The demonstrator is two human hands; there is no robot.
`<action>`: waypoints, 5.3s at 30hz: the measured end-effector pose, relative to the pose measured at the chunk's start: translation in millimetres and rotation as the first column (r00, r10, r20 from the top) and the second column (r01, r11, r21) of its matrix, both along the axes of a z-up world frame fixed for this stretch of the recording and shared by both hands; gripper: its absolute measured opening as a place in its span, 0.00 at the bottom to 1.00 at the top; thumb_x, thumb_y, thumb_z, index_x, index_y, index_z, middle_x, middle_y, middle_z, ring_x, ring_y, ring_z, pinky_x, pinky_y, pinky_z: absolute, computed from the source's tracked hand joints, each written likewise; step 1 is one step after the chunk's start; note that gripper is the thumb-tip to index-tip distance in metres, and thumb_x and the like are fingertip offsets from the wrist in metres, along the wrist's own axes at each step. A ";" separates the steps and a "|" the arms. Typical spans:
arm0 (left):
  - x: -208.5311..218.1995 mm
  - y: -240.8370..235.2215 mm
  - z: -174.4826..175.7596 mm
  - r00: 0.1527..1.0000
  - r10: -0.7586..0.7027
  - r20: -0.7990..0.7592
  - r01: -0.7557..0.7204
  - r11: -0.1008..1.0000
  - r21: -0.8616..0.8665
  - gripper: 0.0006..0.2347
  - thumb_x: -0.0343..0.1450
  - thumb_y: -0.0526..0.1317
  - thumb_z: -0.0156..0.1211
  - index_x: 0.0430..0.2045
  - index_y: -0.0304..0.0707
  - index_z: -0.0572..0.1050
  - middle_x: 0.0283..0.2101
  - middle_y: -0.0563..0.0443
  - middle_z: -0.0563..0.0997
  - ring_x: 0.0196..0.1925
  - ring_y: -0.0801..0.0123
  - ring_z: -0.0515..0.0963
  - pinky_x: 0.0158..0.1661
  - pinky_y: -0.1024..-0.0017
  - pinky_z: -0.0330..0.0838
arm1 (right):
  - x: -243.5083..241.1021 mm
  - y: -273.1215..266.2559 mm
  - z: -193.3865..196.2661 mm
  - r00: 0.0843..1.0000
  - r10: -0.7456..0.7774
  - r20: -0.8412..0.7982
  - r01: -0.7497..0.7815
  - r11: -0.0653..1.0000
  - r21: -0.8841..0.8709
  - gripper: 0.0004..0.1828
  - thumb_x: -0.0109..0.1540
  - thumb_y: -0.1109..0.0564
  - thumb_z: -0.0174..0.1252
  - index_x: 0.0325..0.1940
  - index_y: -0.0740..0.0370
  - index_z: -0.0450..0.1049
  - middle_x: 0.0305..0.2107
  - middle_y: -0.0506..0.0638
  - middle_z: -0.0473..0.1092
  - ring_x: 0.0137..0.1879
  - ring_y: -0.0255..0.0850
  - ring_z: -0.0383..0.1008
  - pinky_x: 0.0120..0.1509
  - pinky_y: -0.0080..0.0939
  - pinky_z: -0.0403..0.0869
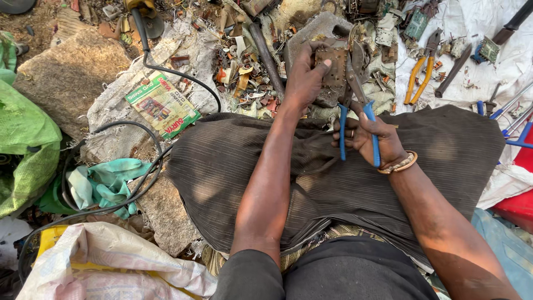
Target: The person uses pliers and a hammer to dismantle a small motor or generator component. They remove parts and separate the copper windings from the core, placing the pieces on the ground.
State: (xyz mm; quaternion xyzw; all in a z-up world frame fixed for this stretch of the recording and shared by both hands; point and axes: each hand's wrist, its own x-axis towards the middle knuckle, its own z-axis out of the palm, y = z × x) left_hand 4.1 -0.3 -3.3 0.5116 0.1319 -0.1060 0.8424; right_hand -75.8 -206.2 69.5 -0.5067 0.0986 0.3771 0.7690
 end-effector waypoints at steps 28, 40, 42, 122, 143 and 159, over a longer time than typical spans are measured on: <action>3.1 1.5 -19.2 0.983 0.165 -0.084 -0.175 0.975 -0.137 0.12 0.69 0.31 0.55 0.46 0.28 0.74 0.34 0.41 0.83 0.30 0.69 0.84 0.29 0.69 0.84 | -3.4 -22.1 -11.6 0.961 0.207 0.186 -0.062 0.810 -0.583 0.22 0.63 0.45 0.62 0.52 0.64 0.70 0.39 0.54 0.75 0.44 0.42 0.78 0.49 0.43 0.77; 4.3 -1.5 -35.1 0.976 0.183 -0.115 -0.207 0.946 -0.250 0.09 0.69 0.30 0.55 0.41 0.27 0.76 0.33 0.47 0.80 0.31 0.72 0.79 0.36 0.70 0.81 | -1.5 -12.3 -12.3 0.967 0.157 0.201 -0.025 0.842 -0.538 0.36 0.63 0.46 0.66 0.65 0.74 0.66 0.35 0.52 0.71 0.39 0.40 0.74 0.43 0.43 0.77; 3.6 -2.2 -35.1 0.970 0.185 -0.159 -0.220 0.943 -0.251 0.10 0.68 0.30 0.55 0.41 0.29 0.76 0.32 0.47 0.81 0.31 0.72 0.80 0.36 0.71 0.82 | -2.2 -9.1 -18.2 0.944 0.207 0.257 0.002 0.776 -0.630 0.42 0.61 0.44 0.67 0.67 0.75 0.62 0.35 0.51 0.71 0.40 0.39 0.75 0.43 0.42 0.78; -8.2 -22.1 -5.0 0.984 0.114 -0.135 -0.123 0.990 -0.063 0.10 0.66 0.38 0.70 0.31 0.27 0.81 0.29 0.46 0.83 0.28 0.72 0.82 0.31 0.75 0.81 | 28.0 -44.5 -1.5 0.998 0.062 0.017 -0.060 0.989 -0.135 0.36 0.67 0.48 0.56 0.77 0.62 0.57 0.43 0.58 0.74 0.47 0.47 0.77 0.54 0.49 0.76; -9.1 23.3 28.7 0.820 0.570 -0.056 -0.562 0.820 0.112 0.14 0.69 0.42 0.69 0.41 0.31 0.78 0.36 0.47 0.82 0.33 0.69 0.80 0.32 0.70 0.75 | -43.7 -40.7 -4.9 0.983 -0.175 0.063 0.172 0.984 0.041 0.40 0.67 0.49 0.56 0.81 0.58 0.52 0.47 0.56 0.71 0.52 0.46 0.72 0.60 0.51 0.72; 38.0 -41.5 63.2 0.924 -0.278 0.263 -0.210 0.207 0.956 0.30 0.64 0.49 0.73 0.58 0.34 0.70 0.62 0.39 0.73 0.68 0.44 0.64 0.67 0.47 0.54 | -30.6 -36.4 -44.8 0.851 -0.439 -0.287 0.478 0.875 0.078 0.20 0.66 0.44 0.56 0.52 0.62 0.69 0.43 0.59 0.73 0.53 0.53 0.74 0.61 0.61 0.74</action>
